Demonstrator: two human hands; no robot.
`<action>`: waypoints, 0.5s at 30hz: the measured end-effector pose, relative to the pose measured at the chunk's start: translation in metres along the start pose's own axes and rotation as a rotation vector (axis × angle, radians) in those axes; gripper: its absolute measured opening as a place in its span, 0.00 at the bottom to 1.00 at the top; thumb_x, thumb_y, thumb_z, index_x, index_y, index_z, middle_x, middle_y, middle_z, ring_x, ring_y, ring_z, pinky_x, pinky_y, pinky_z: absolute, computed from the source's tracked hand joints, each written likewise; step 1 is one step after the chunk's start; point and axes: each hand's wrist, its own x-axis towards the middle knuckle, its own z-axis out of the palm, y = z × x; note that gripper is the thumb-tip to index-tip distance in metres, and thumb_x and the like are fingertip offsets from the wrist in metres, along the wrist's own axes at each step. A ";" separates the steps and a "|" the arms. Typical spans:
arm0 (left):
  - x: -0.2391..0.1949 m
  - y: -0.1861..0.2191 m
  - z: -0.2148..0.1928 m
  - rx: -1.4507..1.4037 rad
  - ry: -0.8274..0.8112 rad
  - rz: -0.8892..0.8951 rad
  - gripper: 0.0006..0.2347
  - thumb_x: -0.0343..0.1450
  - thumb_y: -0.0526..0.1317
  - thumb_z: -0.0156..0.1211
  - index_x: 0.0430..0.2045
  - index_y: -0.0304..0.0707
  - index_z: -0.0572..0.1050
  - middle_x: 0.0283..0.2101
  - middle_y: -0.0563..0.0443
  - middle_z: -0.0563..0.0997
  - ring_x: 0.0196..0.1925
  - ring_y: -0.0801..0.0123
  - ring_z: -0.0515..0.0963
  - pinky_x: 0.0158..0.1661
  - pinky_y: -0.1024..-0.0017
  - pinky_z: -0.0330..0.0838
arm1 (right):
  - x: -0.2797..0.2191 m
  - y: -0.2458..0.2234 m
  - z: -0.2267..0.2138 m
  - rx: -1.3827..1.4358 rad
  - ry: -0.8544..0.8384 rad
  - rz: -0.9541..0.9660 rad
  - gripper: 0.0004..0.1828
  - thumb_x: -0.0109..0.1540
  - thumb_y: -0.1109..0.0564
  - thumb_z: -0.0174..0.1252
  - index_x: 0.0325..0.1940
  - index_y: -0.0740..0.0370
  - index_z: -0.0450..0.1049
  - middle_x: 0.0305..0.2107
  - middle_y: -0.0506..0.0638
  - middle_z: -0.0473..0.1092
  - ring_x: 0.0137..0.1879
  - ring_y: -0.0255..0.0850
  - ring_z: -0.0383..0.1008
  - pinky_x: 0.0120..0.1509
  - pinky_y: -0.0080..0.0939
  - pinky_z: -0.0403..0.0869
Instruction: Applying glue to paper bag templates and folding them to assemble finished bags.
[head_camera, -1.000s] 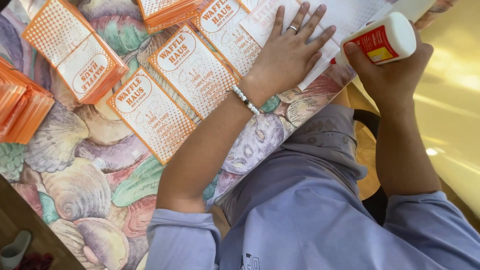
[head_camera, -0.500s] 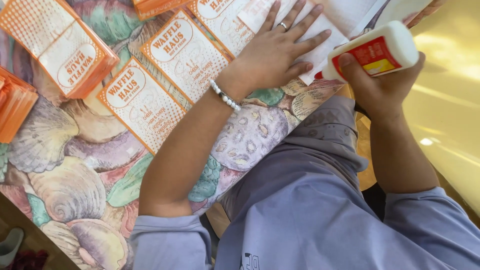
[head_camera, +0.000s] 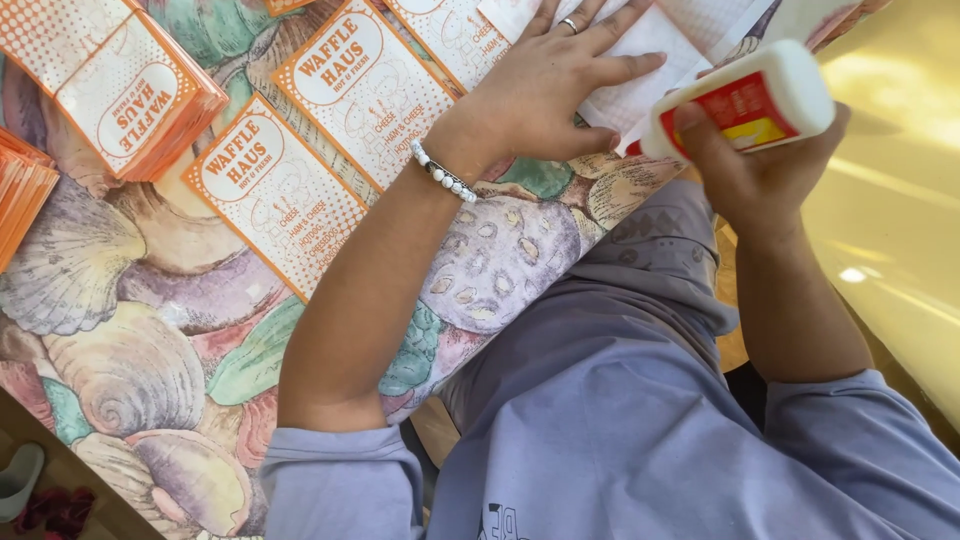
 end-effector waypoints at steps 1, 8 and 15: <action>0.000 -0.001 0.002 0.008 0.022 0.002 0.32 0.71 0.56 0.69 0.72 0.57 0.67 0.76 0.45 0.48 0.77 0.42 0.50 0.69 0.35 0.41 | -0.003 -0.004 0.003 0.001 -0.041 -0.011 0.37 0.66 0.73 0.73 0.59 0.69 0.47 0.48 0.77 0.70 0.53 0.61 0.77 0.50 0.56 0.79; 0.000 0.002 -0.001 0.020 0.024 -0.014 0.32 0.70 0.57 0.66 0.71 0.59 0.67 0.75 0.44 0.51 0.76 0.46 0.56 0.68 0.38 0.43 | 0.009 0.029 -0.014 -0.088 0.115 0.003 0.37 0.69 0.73 0.79 0.51 0.65 0.50 0.42 0.65 0.62 0.49 0.54 0.71 0.49 0.52 0.74; 0.002 -0.003 0.006 0.031 0.053 -0.010 0.32 0.69 0.58 0.69 0.70 0.61 0.66 0.73 0.42 0.58 0.72 0.42 0.63 0.64 0.44 0.50 | -0.002 0.009 -0.002 -0.029 0.047 0.094 0.36 0.67 0.73 0.76 0.56 0.70 0.50 0.47 0.72 0.68 0.52 0.57 0.75 0.52 0.55 0.80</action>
